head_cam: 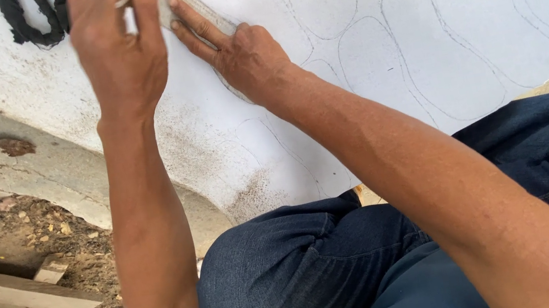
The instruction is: Tracing shoe sole patterns onto a sheet of material using a template and a pen.
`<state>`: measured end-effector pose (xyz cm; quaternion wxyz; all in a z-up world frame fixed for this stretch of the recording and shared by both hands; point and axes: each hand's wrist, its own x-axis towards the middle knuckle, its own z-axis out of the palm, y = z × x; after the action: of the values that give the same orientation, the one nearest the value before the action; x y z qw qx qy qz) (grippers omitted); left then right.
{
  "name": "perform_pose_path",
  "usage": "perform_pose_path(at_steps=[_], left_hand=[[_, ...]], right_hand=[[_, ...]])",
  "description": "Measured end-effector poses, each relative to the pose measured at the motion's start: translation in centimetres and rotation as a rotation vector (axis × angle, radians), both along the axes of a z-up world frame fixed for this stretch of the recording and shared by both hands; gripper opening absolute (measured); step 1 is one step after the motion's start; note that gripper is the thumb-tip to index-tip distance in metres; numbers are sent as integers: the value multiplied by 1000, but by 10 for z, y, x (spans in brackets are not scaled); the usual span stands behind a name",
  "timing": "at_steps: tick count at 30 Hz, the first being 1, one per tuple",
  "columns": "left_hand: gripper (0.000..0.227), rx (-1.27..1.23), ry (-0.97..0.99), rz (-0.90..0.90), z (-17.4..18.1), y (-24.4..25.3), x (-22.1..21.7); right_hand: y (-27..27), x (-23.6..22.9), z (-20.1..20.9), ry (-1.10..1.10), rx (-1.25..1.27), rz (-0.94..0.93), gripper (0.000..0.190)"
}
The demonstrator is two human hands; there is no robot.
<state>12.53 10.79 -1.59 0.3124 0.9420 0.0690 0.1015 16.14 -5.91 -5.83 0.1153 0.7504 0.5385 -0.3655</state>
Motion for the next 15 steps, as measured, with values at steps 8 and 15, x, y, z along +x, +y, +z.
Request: perform_pose_path(at_steps=[8,15], left_hand=[[23,-360,290,392,18,-29,-82],[38,-282,392,456,-18,-37,-84]], right_hand=[[-6,-6,-5,-157,124,58,109],[-48,-29,36,-318,326,87,103]])
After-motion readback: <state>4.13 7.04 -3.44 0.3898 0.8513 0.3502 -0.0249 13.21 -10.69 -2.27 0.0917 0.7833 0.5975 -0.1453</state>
